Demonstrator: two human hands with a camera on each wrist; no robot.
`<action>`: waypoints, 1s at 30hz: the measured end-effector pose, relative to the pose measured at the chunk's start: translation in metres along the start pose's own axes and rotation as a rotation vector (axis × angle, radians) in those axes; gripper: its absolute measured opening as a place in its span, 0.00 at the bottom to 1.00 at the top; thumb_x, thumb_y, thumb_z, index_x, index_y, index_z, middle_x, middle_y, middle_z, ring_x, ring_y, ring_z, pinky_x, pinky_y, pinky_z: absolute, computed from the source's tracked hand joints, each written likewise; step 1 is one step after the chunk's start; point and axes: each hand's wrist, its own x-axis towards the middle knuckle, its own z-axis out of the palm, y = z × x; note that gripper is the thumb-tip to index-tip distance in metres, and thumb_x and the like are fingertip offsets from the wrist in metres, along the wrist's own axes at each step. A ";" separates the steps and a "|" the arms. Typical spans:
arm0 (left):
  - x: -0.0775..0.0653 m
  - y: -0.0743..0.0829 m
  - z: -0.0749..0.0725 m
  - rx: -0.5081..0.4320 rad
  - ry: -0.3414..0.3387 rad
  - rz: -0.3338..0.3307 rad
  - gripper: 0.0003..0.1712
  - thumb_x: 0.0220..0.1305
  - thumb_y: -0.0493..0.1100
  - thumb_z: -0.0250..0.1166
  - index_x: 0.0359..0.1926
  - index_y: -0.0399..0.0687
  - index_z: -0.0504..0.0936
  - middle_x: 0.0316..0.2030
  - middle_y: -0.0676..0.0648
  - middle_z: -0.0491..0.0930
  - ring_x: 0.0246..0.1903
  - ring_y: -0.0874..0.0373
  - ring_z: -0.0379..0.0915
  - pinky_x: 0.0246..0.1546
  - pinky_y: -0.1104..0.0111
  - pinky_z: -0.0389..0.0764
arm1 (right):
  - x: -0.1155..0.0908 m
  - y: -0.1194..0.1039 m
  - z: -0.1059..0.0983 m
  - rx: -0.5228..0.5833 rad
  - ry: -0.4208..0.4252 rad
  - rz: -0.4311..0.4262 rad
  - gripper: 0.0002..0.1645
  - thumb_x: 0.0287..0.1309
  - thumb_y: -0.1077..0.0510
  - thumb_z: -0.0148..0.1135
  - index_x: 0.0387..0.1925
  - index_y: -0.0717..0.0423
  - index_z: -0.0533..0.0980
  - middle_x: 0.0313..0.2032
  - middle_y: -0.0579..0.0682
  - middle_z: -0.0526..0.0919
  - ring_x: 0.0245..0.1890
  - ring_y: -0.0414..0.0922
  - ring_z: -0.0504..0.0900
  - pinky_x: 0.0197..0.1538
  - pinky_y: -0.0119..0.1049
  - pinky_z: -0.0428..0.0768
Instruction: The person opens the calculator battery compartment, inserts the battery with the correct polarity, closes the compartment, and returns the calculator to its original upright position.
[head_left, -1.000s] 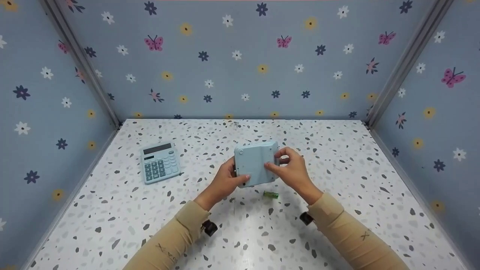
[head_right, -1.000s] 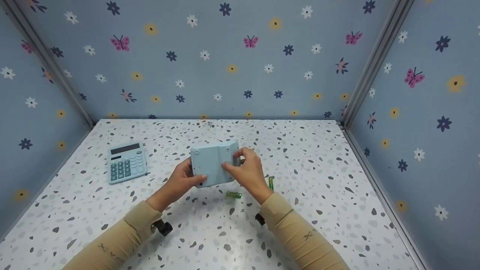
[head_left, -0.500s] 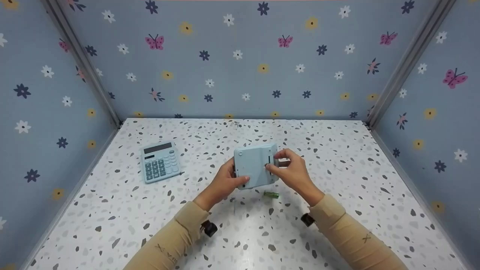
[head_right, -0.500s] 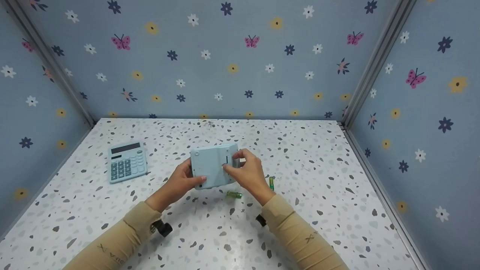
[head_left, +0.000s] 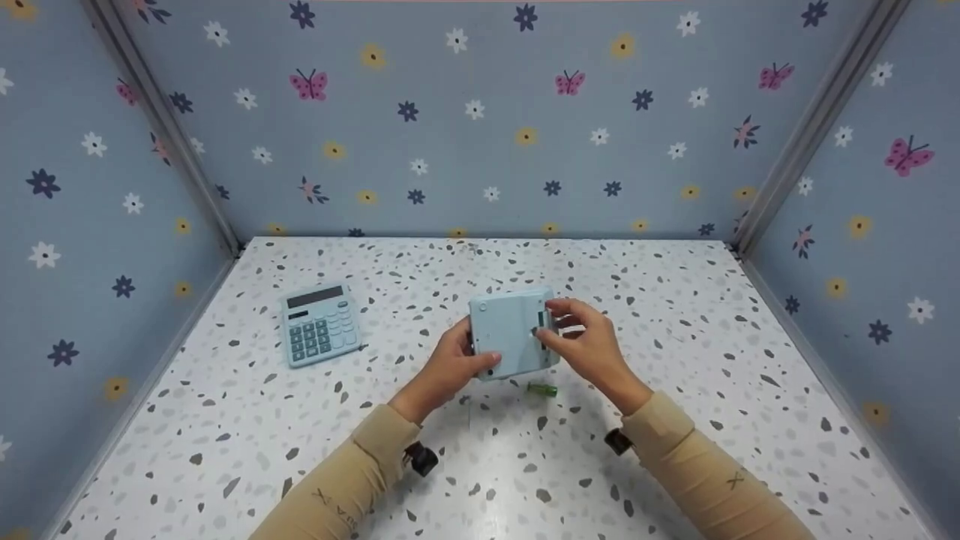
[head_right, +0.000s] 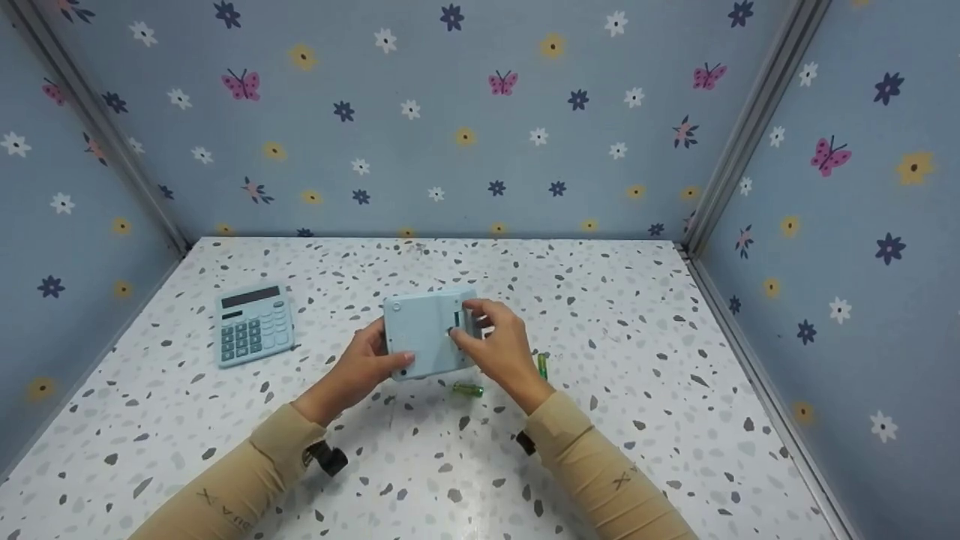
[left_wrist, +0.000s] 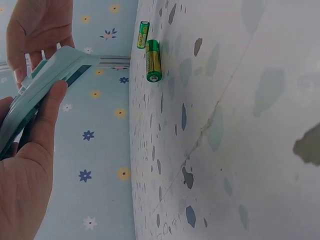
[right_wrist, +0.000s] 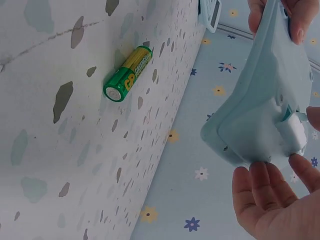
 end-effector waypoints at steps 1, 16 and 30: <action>0.000 0.000 0.000 -0.006 0.003 -0.004 0.42 0.72 0.30 0.64 0.83 0.40 0.61 0.73 0.32 0.75 0.70 0.38 0.76 0.65 0.48 0.86 | 0.000 0.000 0.000 0.007 0.002 -0.025 0.25 0.64 0.63 0.76 0.62 0.60 0.84 0.54 0.60 0.87 0.52 0.57 0.88 0.57 0.56 0.90; -0.002 0.002 0.002 -0.053 0.011 -0.013 0.43 0.72 0.29 0.63 0.84 0.40 0.58 0.75 0.30 0.72 0.72 0.33 0.73 0.65 0.45 0.86 | -0.004 -0.001 -0.004 -0.026 -0.032 -0.161 0.23 0.62 0.67 0.77 0.59 0.59 0.86 0.51 0.57 0.88 0.48 0.54 0.89 0.52 0.50 0.93; 0.002 0.003 0.001 -0.062 0.002 -0.008 0.43 0.74 0.30 0.63 0.84 0.41 0.58 0.75 0.31 0.71 0.73 0.33 0.72 0.66 0.43 0.85 | -0.006 -0.007 -0.002 -0.033 0.054 -0.223 0.20 0.62 0.71 0.74 0.55 0.60 0.87 0.47 0.57 0.91 0.44 0.53 0.90 0.49 0.42 0.93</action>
